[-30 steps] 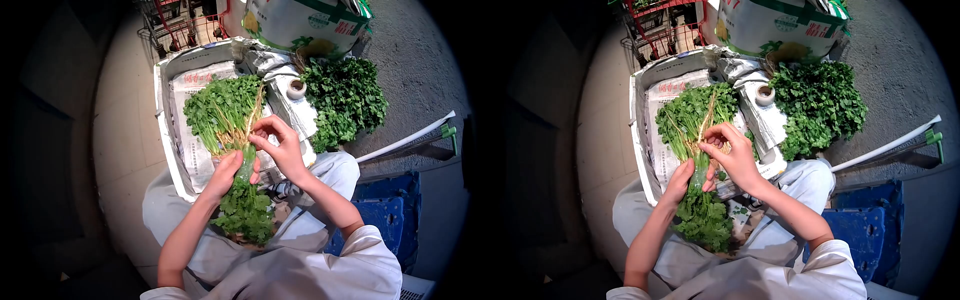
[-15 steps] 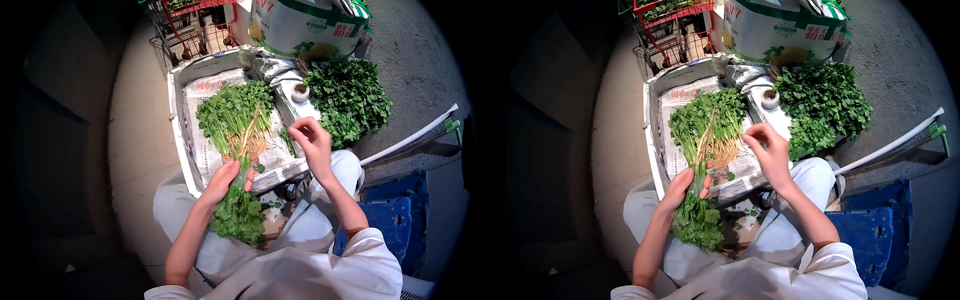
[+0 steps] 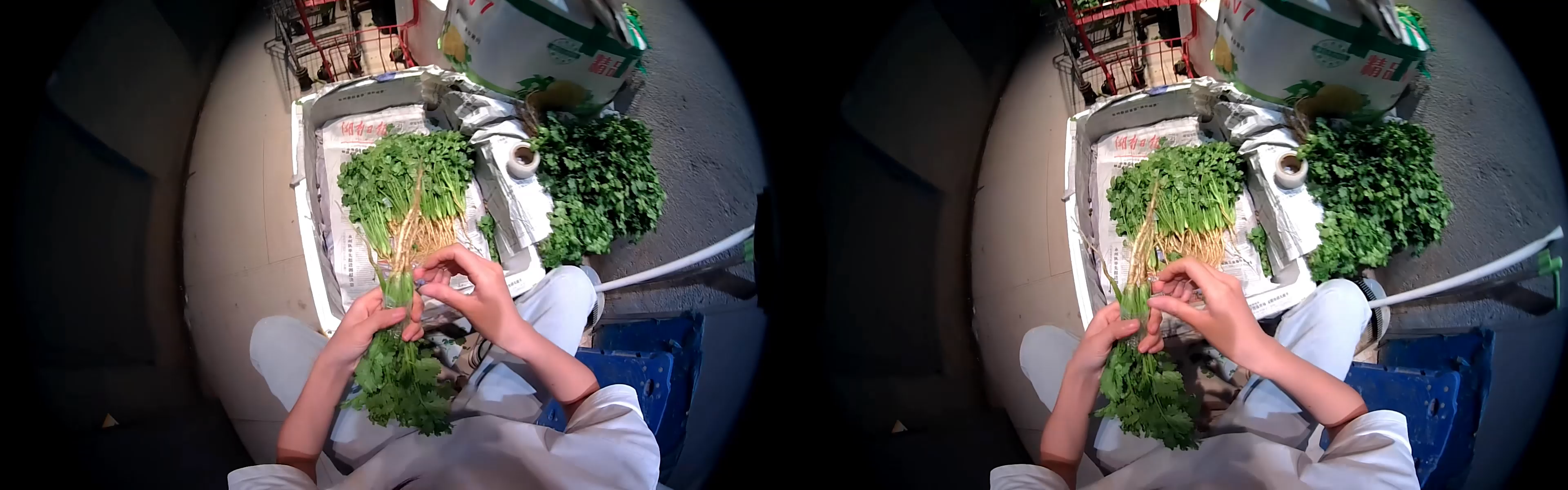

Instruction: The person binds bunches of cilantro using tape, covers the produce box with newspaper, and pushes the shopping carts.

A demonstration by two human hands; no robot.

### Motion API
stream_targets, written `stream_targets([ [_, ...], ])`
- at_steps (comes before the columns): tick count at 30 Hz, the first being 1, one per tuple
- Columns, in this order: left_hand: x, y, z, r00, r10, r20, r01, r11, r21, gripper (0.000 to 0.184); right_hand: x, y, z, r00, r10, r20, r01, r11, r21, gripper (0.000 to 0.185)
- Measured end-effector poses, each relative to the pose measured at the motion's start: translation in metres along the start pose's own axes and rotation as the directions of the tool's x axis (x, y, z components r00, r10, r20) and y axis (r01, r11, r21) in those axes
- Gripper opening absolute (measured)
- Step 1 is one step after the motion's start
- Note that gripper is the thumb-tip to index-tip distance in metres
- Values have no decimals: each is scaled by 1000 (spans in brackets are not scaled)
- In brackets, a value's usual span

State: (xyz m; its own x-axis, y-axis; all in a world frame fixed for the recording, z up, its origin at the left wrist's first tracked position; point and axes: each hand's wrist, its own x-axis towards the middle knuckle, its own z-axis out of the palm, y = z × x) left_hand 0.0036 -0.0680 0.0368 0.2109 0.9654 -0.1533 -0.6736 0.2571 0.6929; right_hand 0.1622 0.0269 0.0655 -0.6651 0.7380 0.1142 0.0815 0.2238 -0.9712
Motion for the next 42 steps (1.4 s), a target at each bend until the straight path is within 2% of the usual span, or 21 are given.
stream_targets([
  [1,4,0,-8,999,-35,-37,35,999,25,37,12,11,5,992,-125,1,124,987,-106,22],
  [4,23,1,-30,994,-94,-51,91,994,-53,27,40,40,8,999,0,33,2,997,-78,22],
  [6,37,2,-47,991,-126,-54,120,988,-100,26,56,62,8,996,-71,57,79,985,-156,21],
  [9,50,6,-60,980,-164,-113,158,986,-57,24,79,74,9,985,164,57,-164,986,-18,19],
  [11,57,14,-62,976,-179,-126,174,983,-52,24,91,75,6,981,165,97,-160,985,-59,16],
  [13,62,25,-58,972,-190,-137,184,981,-55,28,100,73,2,986,0,165,12,997,-75,12],
  [17,71,52,-42,969,-217,-114,205,973,-109,31,114,49,-13,984,-55,168,67,995,-68,9],
  [18,73,64,-36,953,-218,-213,214,976,-40,32,113,35,-15,995,36,93,-30,998,-63,6],
  [20,75,87,-21,909,-179,-377,214,975,52,31,104,17,-22,995,70,75,-69,997,-20,3],
  [21,74,99,-14,905,-183,-384,219,974,51,31,100,10,-23,994,94,54,-95,995,18,5],
  [22,73,109,-7,888,-151,-434,227,965,129,30,97,3,-20,982,35,184,-40,999,22,18],
  [23,72,119,0,870,-115,-480,239,949,206,30,93,-11,-14,978,24,207,23,975,-223,27],
  [26,68,151,32,847,-110,-520,274,929,250,24,109,-62,-25,977,-7,211,58,970,-236,26],
  [28,64,174,56,834,-114,-540,318,898,302,23,134,-109,-31,965,246,90,-243,969,-42,24],
  [29,62,185,69,838,-113,-534,316,898,306,23,143,-126,-30,966,244,84,-241,969,-45,24],
  [31,54,206,95,827,-114,-550,357,862,358,27,157,-153,-24,985,158,76,-138,966,-220,24],
  [33,46,229,117,840,-112,-532,358,851,385,33,158,-174,-20,985,162,65,-142,961,-239,19],
  [35,36,243,130,840,-39,-541,373,766,524,37,156,-192,-17,982,131,134,-57,890,-452,16],
  [36,29,250,129,843,-144,-519,459,695,553,53,154,-198,-16,981,109,159,-21,880,-475,12],
  [40,6,251,126,855,-266,-446,488,705,515,51,137,-203,-10,975,69,209,42,873,-485,15],
  [42,-6,251,118,854,-331,-401,505,710,490,48,130,-204,-4,975,-119,188,193,872,-449,14],
])
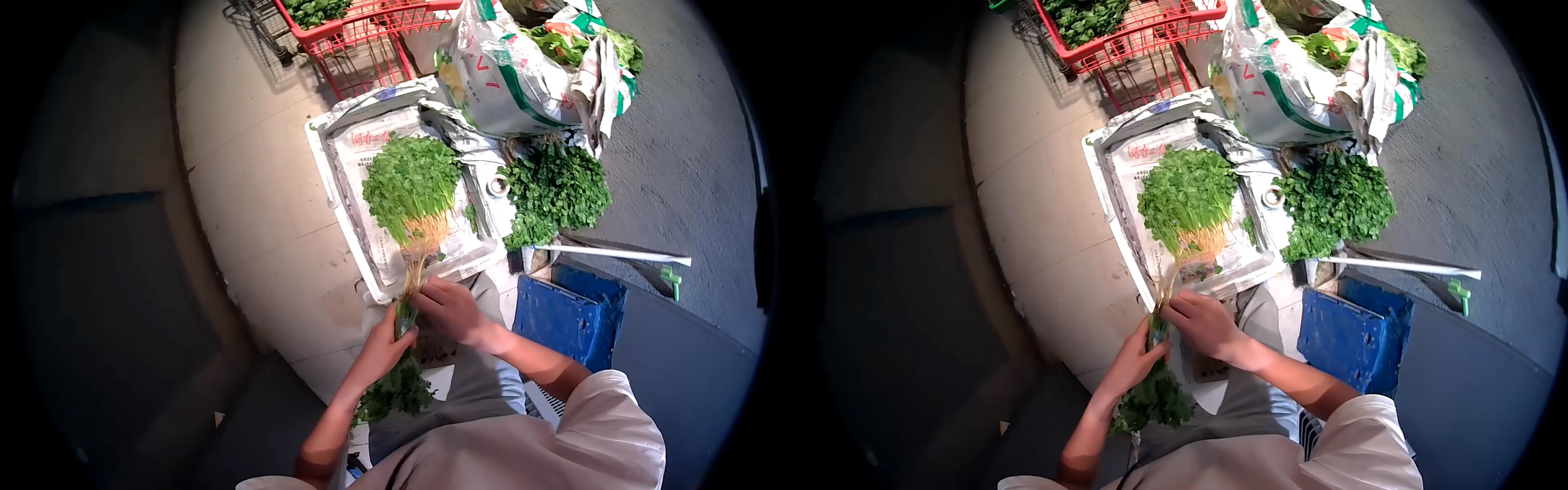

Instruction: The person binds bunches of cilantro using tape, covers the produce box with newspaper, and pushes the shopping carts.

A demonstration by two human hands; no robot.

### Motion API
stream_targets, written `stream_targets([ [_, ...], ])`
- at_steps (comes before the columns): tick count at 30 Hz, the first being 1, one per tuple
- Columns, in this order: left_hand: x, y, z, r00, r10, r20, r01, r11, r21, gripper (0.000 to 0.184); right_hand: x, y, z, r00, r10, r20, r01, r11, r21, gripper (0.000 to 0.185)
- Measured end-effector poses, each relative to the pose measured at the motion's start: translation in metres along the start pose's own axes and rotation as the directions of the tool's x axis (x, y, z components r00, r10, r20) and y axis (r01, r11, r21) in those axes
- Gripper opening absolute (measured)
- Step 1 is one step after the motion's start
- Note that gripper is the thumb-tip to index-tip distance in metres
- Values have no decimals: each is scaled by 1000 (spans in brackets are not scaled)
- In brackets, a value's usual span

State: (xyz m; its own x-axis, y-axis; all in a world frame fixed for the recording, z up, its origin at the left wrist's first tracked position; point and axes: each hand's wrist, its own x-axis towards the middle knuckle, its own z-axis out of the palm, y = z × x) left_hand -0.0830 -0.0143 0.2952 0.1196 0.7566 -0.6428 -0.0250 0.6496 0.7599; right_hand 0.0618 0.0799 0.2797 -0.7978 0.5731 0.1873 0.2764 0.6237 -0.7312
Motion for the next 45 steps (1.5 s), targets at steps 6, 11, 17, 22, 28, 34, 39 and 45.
stream_targets([
  [6,-16,6,-22,994,-39,103,42,999,-31,32,-14,-15,-32,810,432,-397,-398,902,168,13],
  [11,8,45,-30,975,-194,105,217,928,-303,29,-100,29,-46,608,615,-502,-778,588,-221,42],
  [17,65,73,8,991,-54,121,68,991,-114,36,-144,54,-67,507,730,-458,-801,595,62,30],
  [22,137,90,90,982,-109,157,99,993,69,47,-148,133,-140,294,801,-522,-738,537,409,20],
  [28,310,114,237,933,257,251,-360,652,667,40,-170,352,-287,28,764,-645,-729,457,509,13],
  [34,484,124,294,951,293,103,-259,564,784,40,-173,515,-301,146,917,-372,-728,354,587,23],
  [39,553,86,278,988,114,107,-156,751,642,48,-194,532,-205,362,741,-566,-574,655,491,20],
  [45,574,55,279,981,148,129,-192,585,788,56,-178,461,-214,242,904,-352,-921,328,210,38],
])
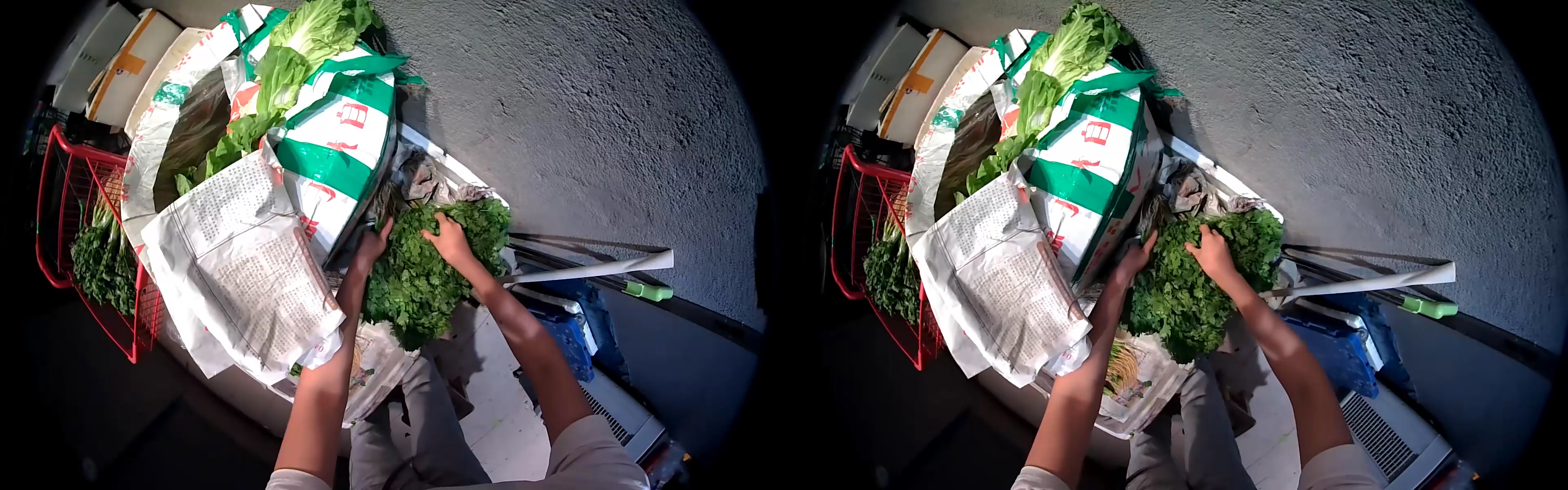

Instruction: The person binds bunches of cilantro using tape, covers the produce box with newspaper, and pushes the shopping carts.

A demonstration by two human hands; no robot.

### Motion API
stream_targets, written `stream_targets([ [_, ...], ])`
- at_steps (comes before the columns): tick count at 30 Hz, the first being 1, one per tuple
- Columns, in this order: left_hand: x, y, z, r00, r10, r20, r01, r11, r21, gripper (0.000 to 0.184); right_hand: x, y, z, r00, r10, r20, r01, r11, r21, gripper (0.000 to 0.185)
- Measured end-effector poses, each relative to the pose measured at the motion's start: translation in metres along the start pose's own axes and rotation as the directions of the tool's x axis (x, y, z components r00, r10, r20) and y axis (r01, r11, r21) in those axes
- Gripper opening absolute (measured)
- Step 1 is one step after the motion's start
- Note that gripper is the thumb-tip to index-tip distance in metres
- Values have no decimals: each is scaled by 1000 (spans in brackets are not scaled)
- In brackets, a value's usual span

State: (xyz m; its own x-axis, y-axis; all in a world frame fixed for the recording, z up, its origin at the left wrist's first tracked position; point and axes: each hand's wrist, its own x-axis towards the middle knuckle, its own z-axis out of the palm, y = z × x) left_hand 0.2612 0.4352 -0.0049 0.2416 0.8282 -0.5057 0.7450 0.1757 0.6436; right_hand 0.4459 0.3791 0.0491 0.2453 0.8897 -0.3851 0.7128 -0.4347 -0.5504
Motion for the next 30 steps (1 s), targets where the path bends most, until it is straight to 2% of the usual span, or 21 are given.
stream_targets([
  [1,2,-2,2,1000,-28,10,28,999,-21,57,6,-10,-12,995,-66,81,68,997,-23,39],
  [2,3,-4,4,998,-51,21,52,998,-39,58,15,-20,-27,984,50,168,-56,998,28,36],
  [4,3,-2,6,994,-97,42,100,992,-80,60,30,-35,-37,925,-350,-148,344,937,-63,32],
  [6,4,-3,7,989,-136,64,143,982,-122,62,43,-64,-40,941,-339,-14,328,898,294,26],
  [8,2,-3,6,982,-170,88,183,967,-175,64,65,-66,-13,914,-399,76,367,892,263,26],
  [10,1,-3,3,975,-199,99,218,941,-257,66,93,-45,20,965,-223,136,241,961,-135,32],
  [11,0,-4,1,971,-216,107,239,920,-310,67,97,-38,24,986,-58,158,89,975,-202,40],
  [12,-2,-4,0,965,-232,121,261,895,-361,68,96,-20,31,996,-66,61,79,965,-251,51],
  [13,-2,-2,0,956,-254,149,292,879,-378,69,95,-10,30,989,-46,139,86,951,-297,57],
  [14,-2,0,-1,938,-287,192,339,876,-345,70,95,0,29,976,-22,215,97,934,-344,64],
  [15,4,1,0,900,-341,271,386,912,-135,74,93,-2,23,975,-22,222,100,932,-349,64],
  [17,5,-4,9,869,-365,333,399,916,-37,77,85,-12,4,922,172,347,-49,941,-336,74],
  [18,5,-6,13,852,-377,364,400,916,13,79,81,-12,5,922,174,347,-50,940,-338,74],
  [20,1,-12,21,943,-306,133,323,936,-136,73,68,-10,8,984,-5,175,77,911,-405,82],
  [22,7,-30,32,963,-268,31,267,928,-260,71,67,5,28,998,-7,64,30,927,-374,92],
  [23,11,-43,33,979,-95,182,184,799,-572,68,70,10,37,998,62,-17,-64,910,-410,98],
  [26,-6,-1,-6,830,-192,524,537,533,-654,60,78,-6,22,975,212,-72,-214,784,-583,105],
  [27,-9,-17,-8,879,-39,476,400,605,-689,60,86,-13,5,925,315,214,-148,816,-558,104],
  [28,-12,-32,-12,899,120,421,249,651,-717,60,96,-14,-5,789,381,482,-97,852,-514,103],
  [29,-13,-41,-12,890,282,359,84,671,-736,59,107,-6,-4,754,393,526,-67,843,-533,95],
  [30,-11,-40,-12,890,285,357,82,670,-738,59,106,6,-4,756,393,523,-68,842,-535,95],
])
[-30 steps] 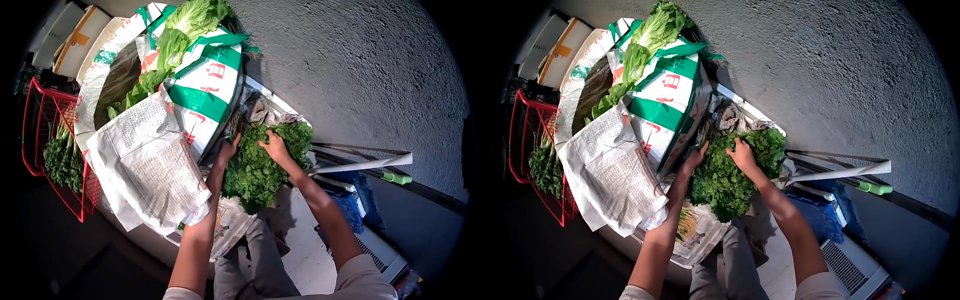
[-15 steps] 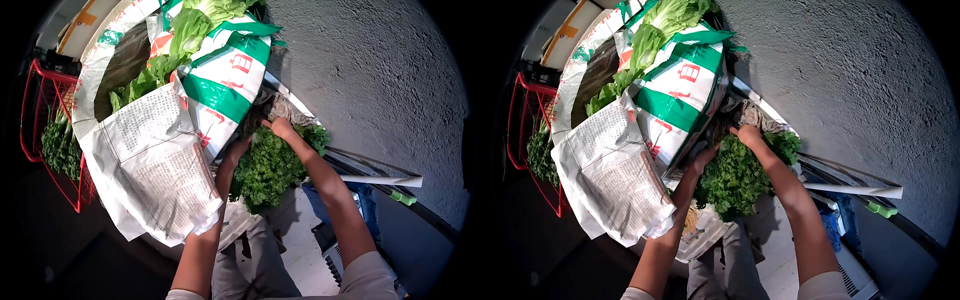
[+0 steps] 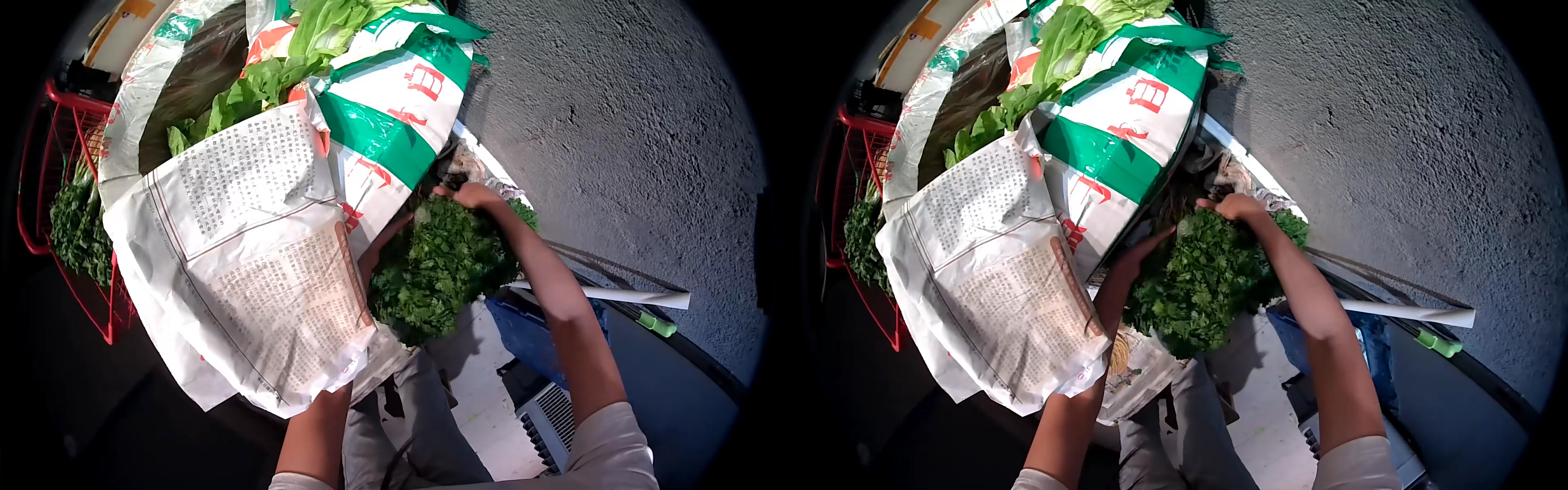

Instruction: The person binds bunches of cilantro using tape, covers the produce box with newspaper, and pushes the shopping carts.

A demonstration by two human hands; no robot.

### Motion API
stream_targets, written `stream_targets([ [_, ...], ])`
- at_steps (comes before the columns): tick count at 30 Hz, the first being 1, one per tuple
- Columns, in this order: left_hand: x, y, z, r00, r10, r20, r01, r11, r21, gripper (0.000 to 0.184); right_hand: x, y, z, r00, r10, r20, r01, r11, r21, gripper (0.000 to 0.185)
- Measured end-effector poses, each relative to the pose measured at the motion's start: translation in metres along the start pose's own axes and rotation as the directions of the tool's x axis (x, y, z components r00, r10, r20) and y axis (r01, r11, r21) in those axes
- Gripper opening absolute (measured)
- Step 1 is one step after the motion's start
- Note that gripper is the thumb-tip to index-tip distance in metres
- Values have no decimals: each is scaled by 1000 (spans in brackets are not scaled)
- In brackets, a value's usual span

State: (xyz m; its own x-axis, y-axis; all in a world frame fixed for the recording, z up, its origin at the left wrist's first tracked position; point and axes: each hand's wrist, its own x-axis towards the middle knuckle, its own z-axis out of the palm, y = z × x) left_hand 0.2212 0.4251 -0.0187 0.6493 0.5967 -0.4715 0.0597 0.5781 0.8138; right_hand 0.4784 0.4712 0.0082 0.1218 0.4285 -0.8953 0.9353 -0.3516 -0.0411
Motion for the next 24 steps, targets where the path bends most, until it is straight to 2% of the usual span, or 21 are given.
stream_targets([
  [1,4,1,1,993,-115,-8,114,988,-107,61,2,12,6,961,-276,10,252,892,374,90],
  [2,7,2,4,973,-230,-3,224,951,-214,62,6,22,12,853,-516,-82,425,595,682,86],
  [3,9,2,8,940,-341,14,328,889,-321,63,20,35,22,855,-513,-79,423,601,679,86],
  [4,10,7,13,941,-339,14,325,888,-326,63,42,49,38,870,-464,-168,491,781,386,69],
  [5,8,20,21,915,-402,-40,370,874,-314,63,62,59,51,857,-440,-267,469,881,55,53],
  [7,5,22,26,914,-400,-72,360,880,-310,63,65,57,52,820,-447,-358,362,889,-281,39],
  [9,1,24,29,922,-377,-92,333,890,-313,63,68,48,46,869,-480,-116,482,876,-14,41],
  [11,-1,22,30,929,-358,-97,311,893,-325,63,52,41,34,828,-560,17,548,815,188,35],
  [15,-8,18,31,939,-325,-115,268,897,-351,62,31,38,23,734,-669,119,618,730,291,41],
  [17,-9,17,33,942,-316,-116,255,895,-365,62,22,36,22,698,-707,113,664,698,269,51],
  [19,-11,17,35,946,-304,-113,240,892,-384,62,16,36,28,668,-743,48,733,668,131,63],
  [20,-14,17,36,949,-295,-112,231,891,-392,62,14,36,38,608,-792,-49,784,610,-117,62],
  [21,-16,18,37,952,-287,-110,221,888,-403,62,4,30,43,539,-830,-145,749,551,-367,63],
  [22,-19,18,39,955,-275,-107,211,890,-405,62,-3,24,42,702,-711,-45,691,694,-202,67],
  [23,-23,19,41,959,-263,-103,200,890,-410,62,-6,24,49,726,-678,-114,678,734,-45,47],
  [24,-29,22,45,963,-249,-102,187,891,-413,62,-22,18,55,798,-555,-234,574,819,18,47],
])
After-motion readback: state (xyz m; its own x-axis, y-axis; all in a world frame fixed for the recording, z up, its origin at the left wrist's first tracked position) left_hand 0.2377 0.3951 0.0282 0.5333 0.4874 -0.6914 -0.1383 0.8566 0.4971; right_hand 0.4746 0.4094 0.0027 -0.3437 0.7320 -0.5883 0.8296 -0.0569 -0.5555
